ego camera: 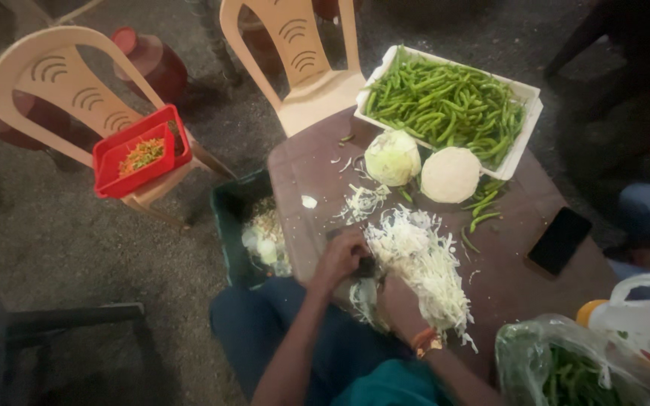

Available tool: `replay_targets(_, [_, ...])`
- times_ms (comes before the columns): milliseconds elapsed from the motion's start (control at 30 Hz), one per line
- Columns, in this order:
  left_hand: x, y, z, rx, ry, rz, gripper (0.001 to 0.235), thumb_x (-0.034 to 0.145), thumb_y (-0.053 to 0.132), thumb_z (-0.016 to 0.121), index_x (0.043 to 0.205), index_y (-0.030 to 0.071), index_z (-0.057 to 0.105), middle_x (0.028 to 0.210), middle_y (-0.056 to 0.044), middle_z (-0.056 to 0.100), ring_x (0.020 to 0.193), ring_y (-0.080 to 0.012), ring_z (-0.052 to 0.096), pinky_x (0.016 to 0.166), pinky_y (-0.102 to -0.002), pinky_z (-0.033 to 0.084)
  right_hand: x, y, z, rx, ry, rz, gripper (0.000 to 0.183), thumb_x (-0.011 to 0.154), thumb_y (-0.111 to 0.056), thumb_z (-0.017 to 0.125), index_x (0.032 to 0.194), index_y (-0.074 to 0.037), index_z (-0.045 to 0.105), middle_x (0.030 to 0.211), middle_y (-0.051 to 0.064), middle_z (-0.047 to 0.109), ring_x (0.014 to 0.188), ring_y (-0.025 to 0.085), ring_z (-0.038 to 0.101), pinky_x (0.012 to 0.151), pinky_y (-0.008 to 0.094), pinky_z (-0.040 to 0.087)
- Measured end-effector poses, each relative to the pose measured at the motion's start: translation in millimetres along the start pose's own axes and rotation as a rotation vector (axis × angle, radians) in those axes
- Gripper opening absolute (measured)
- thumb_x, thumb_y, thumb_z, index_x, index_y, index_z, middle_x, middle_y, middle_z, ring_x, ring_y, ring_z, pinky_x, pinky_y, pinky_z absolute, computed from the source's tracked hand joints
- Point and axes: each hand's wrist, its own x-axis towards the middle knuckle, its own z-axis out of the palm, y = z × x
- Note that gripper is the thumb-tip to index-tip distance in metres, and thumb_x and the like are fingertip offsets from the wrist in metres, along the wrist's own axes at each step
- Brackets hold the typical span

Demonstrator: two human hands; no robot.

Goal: The person chops a cabbage using a large knife on a wooden table, moving the shredded pieces into a pile and then picking up a second cabbage to continue.

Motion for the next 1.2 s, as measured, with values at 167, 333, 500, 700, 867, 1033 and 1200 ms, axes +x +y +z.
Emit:
replay_targets(167, [0.9, -2.6, -1.9, -0.049, -0.019, -0.068, 0.024, 0.069, -0.011, 0.058, 0.087, 0.003, 0.067, 0.084, -0.013, 0.066, 0.08, -0.0305, 0.067, 0.072, -0.039, 0.054, 10.5, -15.9, -54.5, 0.013, -0.204, 0.111, 0.032, 0.096, -0.034, 0.053, 0.113, -0.007, 0.055, 0.091, 0.025, 0.07, 0.088, 0.048, 0.068, 0.08, 0.06, 0.051])
replay_targets(333, [-6.6, -3.9, -1.8, -0.022, 0.01, -0.053, 0.023, 0.069, -0.013, 0.057, 0.084, 0.003, 0.065, 0.088, -0.014, 0.065, 0.083, -0.0312, 0.067, 0.071, -0.039, 0.054, -19.6, -19.5, -55.2, 0.005, -0.289, 0.181, 0.032, 0.098, -0.036, 0.053, 0.111, -0.006, 0.055, 0.089, 0.025, 0.072, 0.089, 0.047, 0.068, 0.082, 0.059, 0.052])
replay_targets(500, [-5.5, -10.0, 1.9, 0.013, 0.019, -0.035, 0.015, 0.073, -0.01, 0.066, 0.081, 0.002, 0.065, 0.089, -0.014, 0.066, 0.086, -0.0322, 0.066, 0.077, -0.039, 0.054, -4.5, -13.3, -6.4, 0.009, -0.128, 0.125, 0.042, 0.092, -0.031, 0.057, 0.119, 0.0, 0.05, 0.091, 0.028, 0.069, 0.085, 0.049, 0.068, 0.074, 0.059, 0.053])
replay_targets(700, [-6.7, 8.6, -4.8, 0.004, 0.028, -0.107, 0.017, 0.076, -0.005, 0.07, 0.09, 0.005, 0.067, 0.093, -0.012, 0.067, 0.087, -0.031, 0.068, 0.077, -0.04, 0.055, -3.1, -4.3, -45.6, 0.066, -0.257, 0.103, 0.034, 0.097, -0.035, 0.057, 0.116, -0.007, 0.054, 0.084, 0.025, 0.071, 0.082, 0.047, 0.068, 0.074, 0.059, 0.052])
replay_targets(867, [-5.8, 31.3, -5.5, 0.085, 0.004, -0.209, 0.043, 0.082, 0.004, 0.076, 0.122, 0.005, 0.06, 0.113, -0.018, 0.061, 0.094, -0.0348, 0.065, 0.081, -0.04, 0.054, -31.9, -6.2, -78.2, 0.102, -0.135, 0.168, 0.033, 0.095, -0.037, 0.058, 0.115, -0.01, 0.059, 0.078, 0.023, 0.07, 0.076, 0.047, 0.068, 0.069, 0.059, 0.052])
replay_targets(1033, [-5.2, 43.2, 9.2, 0.005, -0.121, -0.346, 0.066, 0.08, 0.022, 0.066, 0.143, 0.008, 0.052, 0.152, -0.019, 0.042, 0.111, -0.0323, 0.067, 0.097, -0.04, 0.057, -47.1, -4.8, -112.8, 0.106, -0.007, 0.265, 0.039, 0.096, -0.041, 0.059, 0.122, -0.011, 0.059, 0.077, 0.025, 0.068, 0.075, 0.048, 0.066, 0.068, 0.059, 0.05])
replay_targets(1200, [15.6, 69.1, 38.6, 0.34, -0.011, -0.105, 0.105, 0.077, 0.056, 0.081, 0.156, 0.007, 0.032, 0.153, -0.029, 0.033, 0.142, -0.0498, 0.033, 0.113, -0.065, 0.026, -51.2, -12.8, -163.3, 0.099, 0.068, 0.25, 0.043, 0.096, -0.041, 0.059, 0.126, -0.009, 0.059, 0.08, 0.024, 0.07, 0.076, 0.046, 0.068, 0.065, 0.057, 0.052])
